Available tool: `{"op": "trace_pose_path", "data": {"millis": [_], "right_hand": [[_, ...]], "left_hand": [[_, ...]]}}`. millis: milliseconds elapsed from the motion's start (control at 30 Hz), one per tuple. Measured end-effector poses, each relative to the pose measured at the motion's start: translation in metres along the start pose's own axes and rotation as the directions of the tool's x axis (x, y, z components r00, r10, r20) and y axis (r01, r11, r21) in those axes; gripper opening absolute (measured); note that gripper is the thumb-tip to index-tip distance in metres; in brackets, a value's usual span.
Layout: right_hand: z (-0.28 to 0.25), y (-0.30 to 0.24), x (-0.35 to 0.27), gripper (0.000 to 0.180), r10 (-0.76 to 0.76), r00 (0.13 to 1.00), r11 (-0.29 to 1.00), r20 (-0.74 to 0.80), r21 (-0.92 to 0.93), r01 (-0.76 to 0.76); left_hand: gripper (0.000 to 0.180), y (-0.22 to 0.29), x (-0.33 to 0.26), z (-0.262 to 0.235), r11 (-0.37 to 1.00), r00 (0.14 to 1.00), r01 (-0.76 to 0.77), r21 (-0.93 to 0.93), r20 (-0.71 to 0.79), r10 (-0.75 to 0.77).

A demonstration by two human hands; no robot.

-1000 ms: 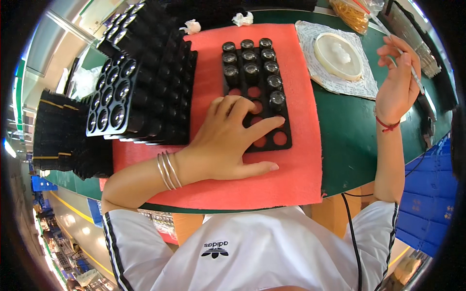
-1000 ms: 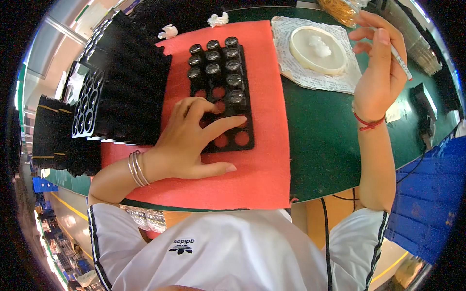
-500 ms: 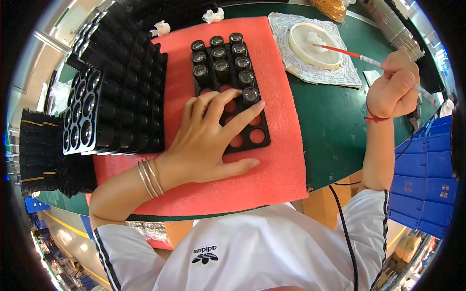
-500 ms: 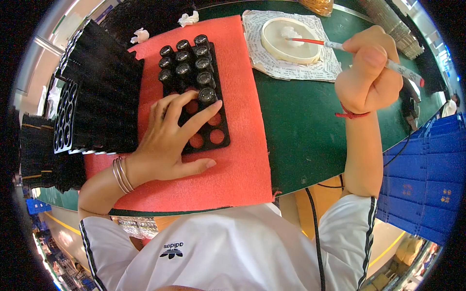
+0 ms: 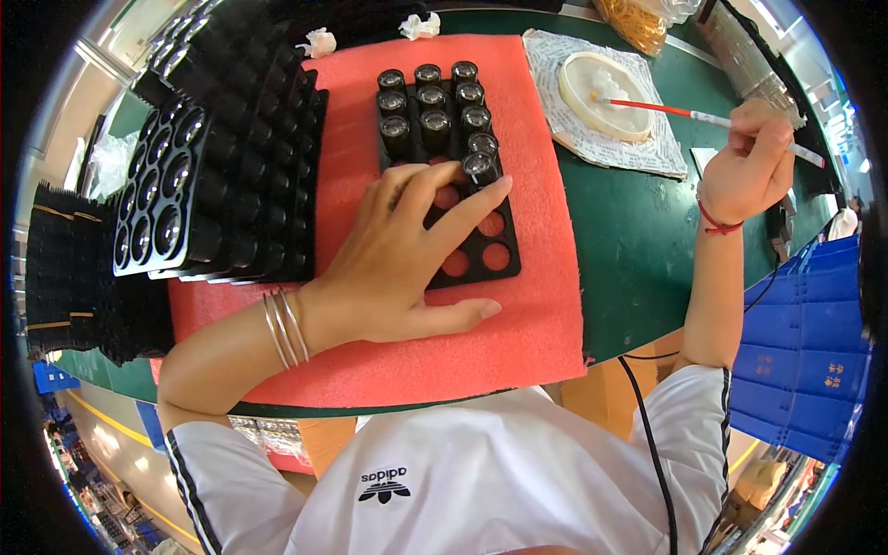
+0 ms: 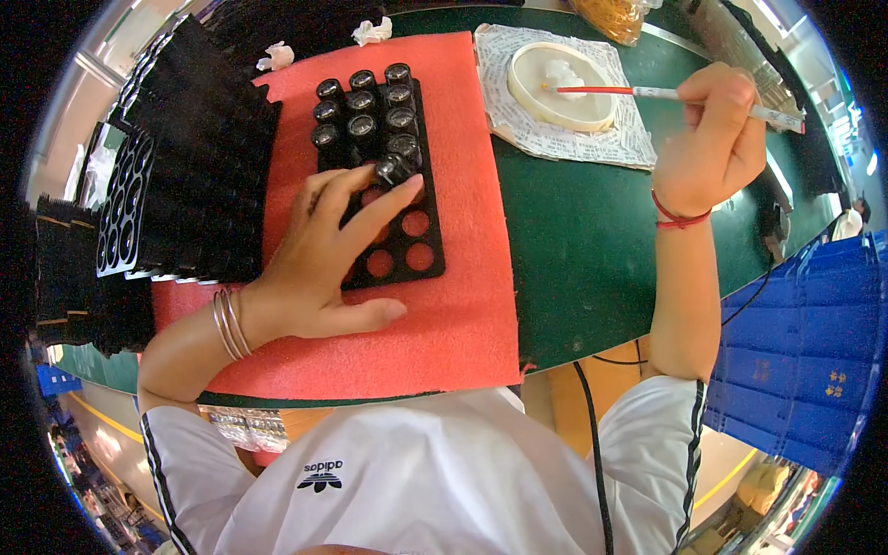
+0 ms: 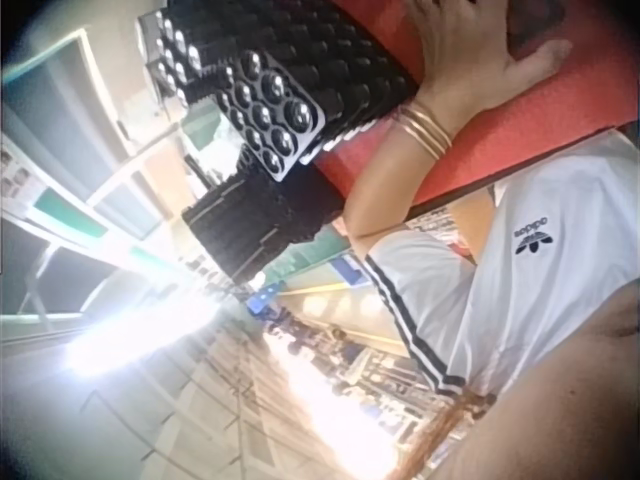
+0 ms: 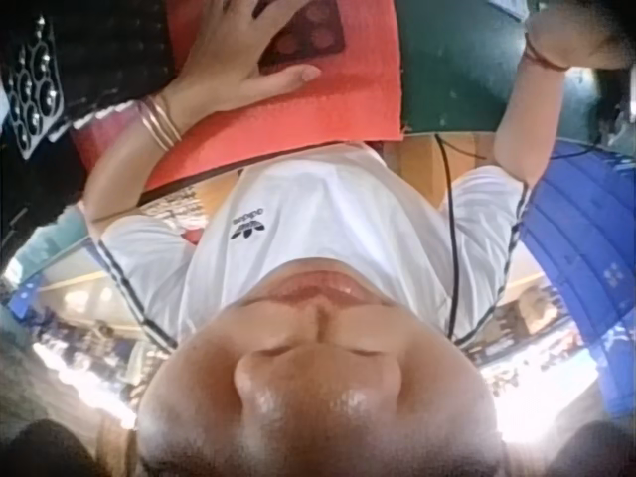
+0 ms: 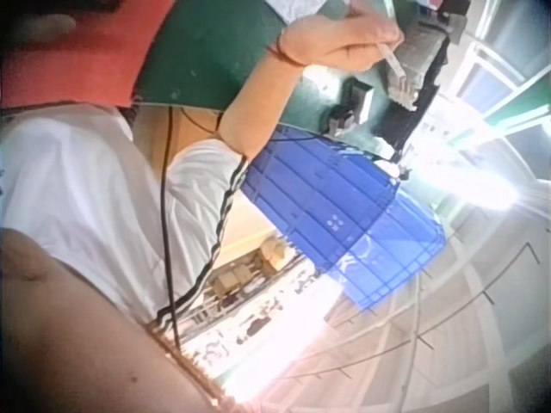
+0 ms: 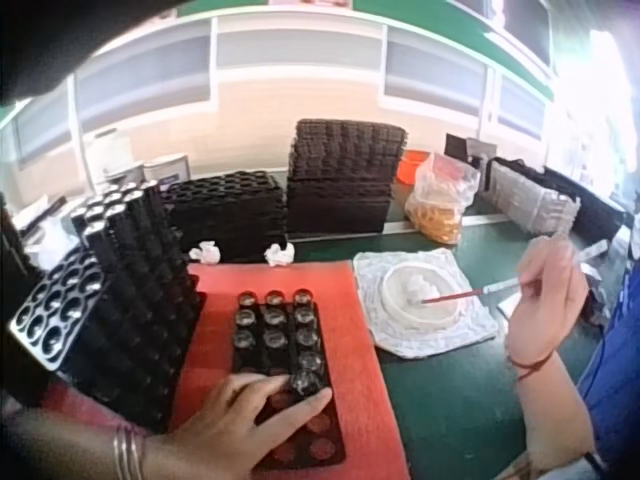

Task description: Applying adhesive to small cylindrical components and placing them into a grid tray for assembly.

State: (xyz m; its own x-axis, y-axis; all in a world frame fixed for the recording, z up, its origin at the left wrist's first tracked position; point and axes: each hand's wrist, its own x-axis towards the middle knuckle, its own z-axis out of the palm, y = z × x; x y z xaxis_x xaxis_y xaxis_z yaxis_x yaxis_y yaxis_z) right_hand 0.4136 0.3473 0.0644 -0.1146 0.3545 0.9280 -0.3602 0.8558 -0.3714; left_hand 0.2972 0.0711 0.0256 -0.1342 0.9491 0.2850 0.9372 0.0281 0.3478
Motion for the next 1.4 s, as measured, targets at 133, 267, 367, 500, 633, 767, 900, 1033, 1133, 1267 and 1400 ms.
{"op": "trace_pose_path", "data": {"millis": [133,267,367,500,633,767,900,1033,1133,1267,1400], "right_hand": [[-0.001,0.007,0.008,0.037,0.194,0.969,0.98,-0.156,-0.006,-0.197],[-0.015,0.024,0.024,0.033,0.481,0.838,0.859,-0.259,0.33,-0.391],[-0.024,0.039,0.023,0.03,0.56,0.828,0.681,0.006,0.567,-0.464],[-0.021,0.028,0.02,0.028,0.519,0.757,0.387,0.397,0.68,-0.622],[-0.008,0.009,0.012,0.024,0.455,0.723,0.323,0.52,0.66,-0.678],[0.001,-0.005,0.005,0.023,0.443,0.703,0.359,0.557,0.609,-0.708],[0.004,-0.006,0.003,0.022,0.417,0.69,0.39,0.592,0.569,-0.724],[0.006,-0.005,0.001,0.023,0.401,0.706,0.464,0.584,0.535,-0.706],[0.007,-0.006,0.0,0.023,0.419,0.711,0.481,0.565,0.525,-0.702],[0.007,-0.003,-0.001,0.024,0.414,0.728,0.521,0.547,0.513,-0.682],[0.007,-0.003,-0.001,0.025,0.407,0.743,0.558,0.532,0.498,-0.663]], "left_hand": [[0.067,-0.007,-0.004,-0.004,0.867,0.985,-0.008,-0.498,-0.153,-0.079],[0.045,-0.006,-0.004,0.005,0.507,0.897,0.073,-0.859,-0.165,-0.41],[0.028,-0.01,-0.005,0.012,0.318,0.826,0.064,-0.946,-0.129,-0.549],[0.028,-0.017,-0.003,0.014,0.195,0.786,0.042,-0.98,-0.088,-0.612],[0.037,-0.015,0.002,0.014,0.225,0.791,0.009,-0.974,-0.131,-0.598],[0.035,-0.015,0.003,0.008,0.18,0.802,0.113,-0.977,-0.017,-0.597],[0.032,-0.014,0.003,0.008,0.203,0.791,0.095,-0.975,-0.049,-0.609],[0.032,-0.015,0.003,0.008,0.196,0.791,0.087,-0.977,-0.052,-0.61],[0.032,-0.015,0.002,0.008,0.181,0.794,0.087,-0.98,-0.041,-0.607],[0.032,-0.015,0.002,0.008,0.171,0.795,0.081,-0.982,-0.04,-0.605],[0.032,-0.014,0.001,0.006,0.184,0.803,0.095,-0.978,-0.034,-0.594]]}}
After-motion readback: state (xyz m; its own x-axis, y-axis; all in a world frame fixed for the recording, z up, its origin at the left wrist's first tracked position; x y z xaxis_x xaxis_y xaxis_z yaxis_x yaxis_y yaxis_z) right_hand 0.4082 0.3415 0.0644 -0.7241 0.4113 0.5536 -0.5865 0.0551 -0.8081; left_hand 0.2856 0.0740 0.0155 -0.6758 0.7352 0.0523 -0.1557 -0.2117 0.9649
